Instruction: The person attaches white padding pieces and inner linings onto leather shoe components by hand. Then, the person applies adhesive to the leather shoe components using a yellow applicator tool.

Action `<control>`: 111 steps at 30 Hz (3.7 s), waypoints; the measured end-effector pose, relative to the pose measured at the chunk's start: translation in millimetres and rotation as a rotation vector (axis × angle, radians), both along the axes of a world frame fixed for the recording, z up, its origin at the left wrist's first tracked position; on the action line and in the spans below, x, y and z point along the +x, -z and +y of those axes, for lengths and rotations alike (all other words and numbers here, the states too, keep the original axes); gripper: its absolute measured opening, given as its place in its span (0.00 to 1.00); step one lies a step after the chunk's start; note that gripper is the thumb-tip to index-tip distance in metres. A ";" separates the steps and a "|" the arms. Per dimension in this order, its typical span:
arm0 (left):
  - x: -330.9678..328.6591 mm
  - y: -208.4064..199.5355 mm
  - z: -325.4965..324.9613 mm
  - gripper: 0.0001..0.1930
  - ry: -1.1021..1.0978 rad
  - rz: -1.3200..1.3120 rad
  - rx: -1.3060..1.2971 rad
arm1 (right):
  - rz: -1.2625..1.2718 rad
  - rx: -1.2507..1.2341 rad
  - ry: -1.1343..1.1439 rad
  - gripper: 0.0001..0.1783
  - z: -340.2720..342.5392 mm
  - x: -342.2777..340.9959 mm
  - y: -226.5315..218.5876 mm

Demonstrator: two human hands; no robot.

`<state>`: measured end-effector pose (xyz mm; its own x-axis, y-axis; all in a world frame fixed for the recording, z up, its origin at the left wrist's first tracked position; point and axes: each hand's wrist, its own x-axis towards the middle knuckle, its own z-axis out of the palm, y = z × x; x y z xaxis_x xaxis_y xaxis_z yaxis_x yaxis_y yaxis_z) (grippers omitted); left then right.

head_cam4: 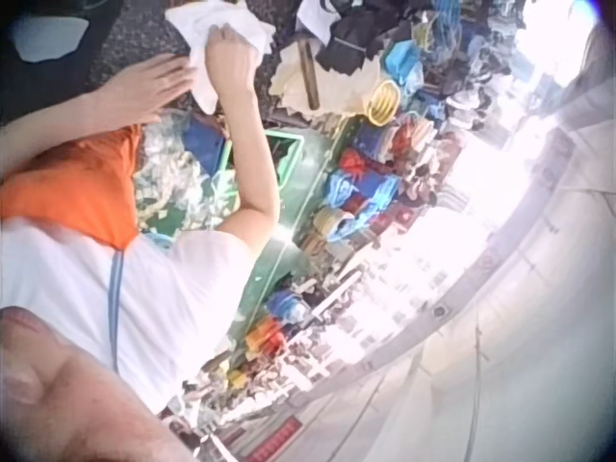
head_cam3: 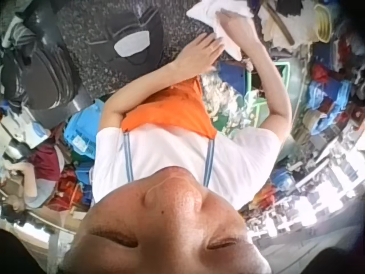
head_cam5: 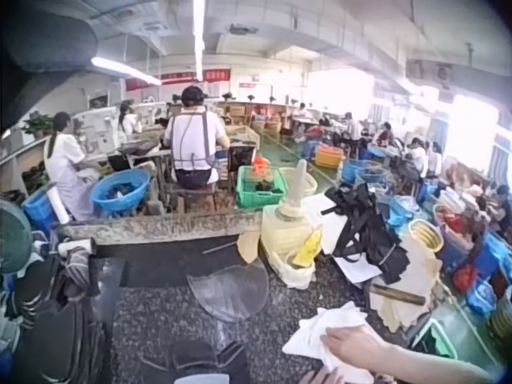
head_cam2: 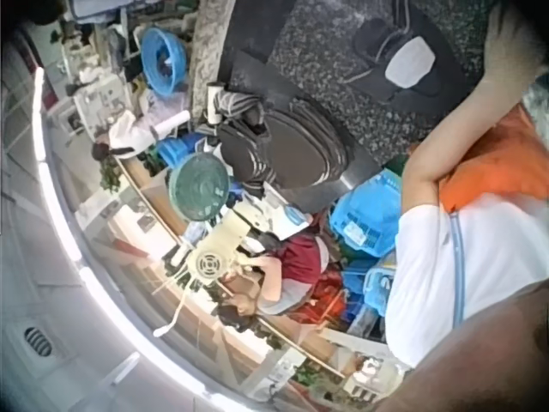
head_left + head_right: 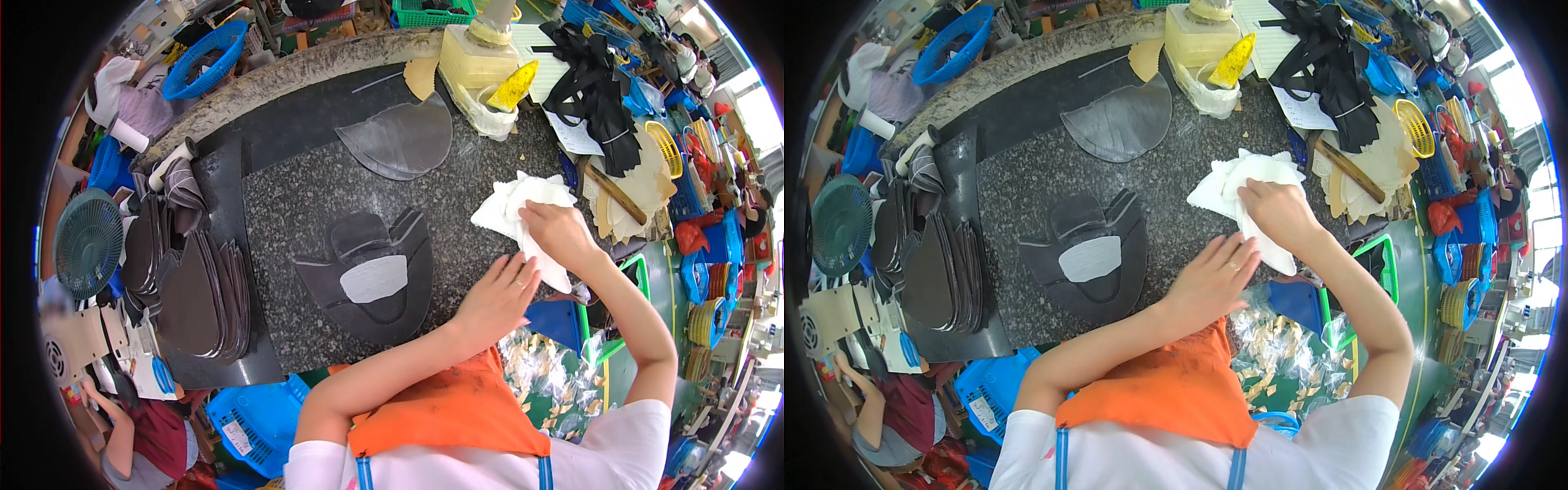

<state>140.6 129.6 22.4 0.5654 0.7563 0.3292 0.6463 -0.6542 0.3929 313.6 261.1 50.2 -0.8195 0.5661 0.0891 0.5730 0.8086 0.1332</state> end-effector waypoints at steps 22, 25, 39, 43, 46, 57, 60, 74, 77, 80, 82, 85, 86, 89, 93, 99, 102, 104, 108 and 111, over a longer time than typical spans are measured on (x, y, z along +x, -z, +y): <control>-66.6 -72.6 12.5 0.11 -0.482 -0.634 0.129 | 1.243 -1.296 0.364 0.07 -65.4 -66.4 -75.4; -68.2 -74.7 3.2 0.11 -0.430 -0.781 -0.154 | 1.178 -1.284 0.296 0.07 -70.6 -71.0 -77.7; -89.9 -95.3 1.7 0.10 -0.213 -0.791 -0.614 | 0.822 -0.480 -0.007 0.10 -78.6 -81.3 -88.0; -87.7 -94.5 1.2 0.09 -0.239 -0.621 -0.421 | 0.835 -0.421 -0.007 0.10 -79.6 -83.3 -78.6; -87.3 -99.7 -2.6 0.08 -0.353 -0.697 -0.506 | 0.807 -0.507 0.001 0.08 -79.8 -78.8 -76.8; -108.2 -57.1 2.3 0.13 -0.408 -1.643 -0.751 | 1.979 -1.057 0.288 0.23 -67.4 -57.9 -44.4; -99.9 -52.2 10.8 0.13 -0.468 -1.656 -0.795 | 2.279 -0.906 0.210 0.32 -52.4 -26.5 -49.5; 0.1 -15.9 81.2 0.12 -0.332 -0.219 0.295 | 1.429 -0.425 0.573 0.22 -45.8 41.6 -26.8; 17.1 21.5 65.7 0.25 0.064 -0.088 0.200 | 1.557 -0.541 0.569 0.21 -52.4 40.0 -7.5; 27.7 27.9 61.3 0.29 0.092 -0.066 0.129 | 1.757 -0.503 0.442 0.17 -48.0 42.4 -5.4; 30.3 22.8 60.5 0.30 0.099 -0.056 0.122 | 1.536 -0.644 0.020 0.17 -36.7 57.7 -5.0; 38.4 17.6 60.4 0.32 0.045 0.070 0.101 | 1.454 -0.831 0.035 0.16 -23.7 52.6 -1.5; 42.4 14.6 60.4 0.32 0.039 0.072 0.097 | 1.407 -0.917 0.043 0.16 -20.2 49.6 -3.6; 44.4 19.5 59.1 0.28 0.009 0.031 0.061 | 1.009 -0.954 0.233 0.09 -17.1 33.9 -38.6; 46.5 29.3 52.4 0.29 -0.006 -0.022 0.058 | 0.649 -0.724 0.423 0.13 -24.6 20.4 -54.4; 48.0 34.3 50.7 0.28 -0.016 0.050 0.012 | 0.174 -0.284 0.231 0.07 -108.1 9.4 -125.0; 38.1 37.9 50.5 0.26 -0.021 0.016 0.018 | 0.262 -0.541 -0.049 0.05 -134.9 -8.2 -143.5; 34.1 25.8 57.1 0.22 0.065 -0.239 -0.140 | 0.380 -0.686 -0.086 0.04 -142.3 -16.6 -141.3; -28.6 -24.1 -9.2 0.19 0.208 -1.014 -0.615 | 0.472 -0.547 0.017 0.08 -135.5 -39.7 -105.6; -105.3 -40.3 -73.6 0.19 0.002 -0.817 -0.864 | 0.809 -0.518 0.003 0.08 -126.8 -65.1 -66.9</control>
<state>35.2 56.0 62.6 0.4262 0.9043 -0.0254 -0.0016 0.0289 0.9996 248.6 134.3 117.2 -0.6185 0.6958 0.3651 0.3364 0.6544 -0.6772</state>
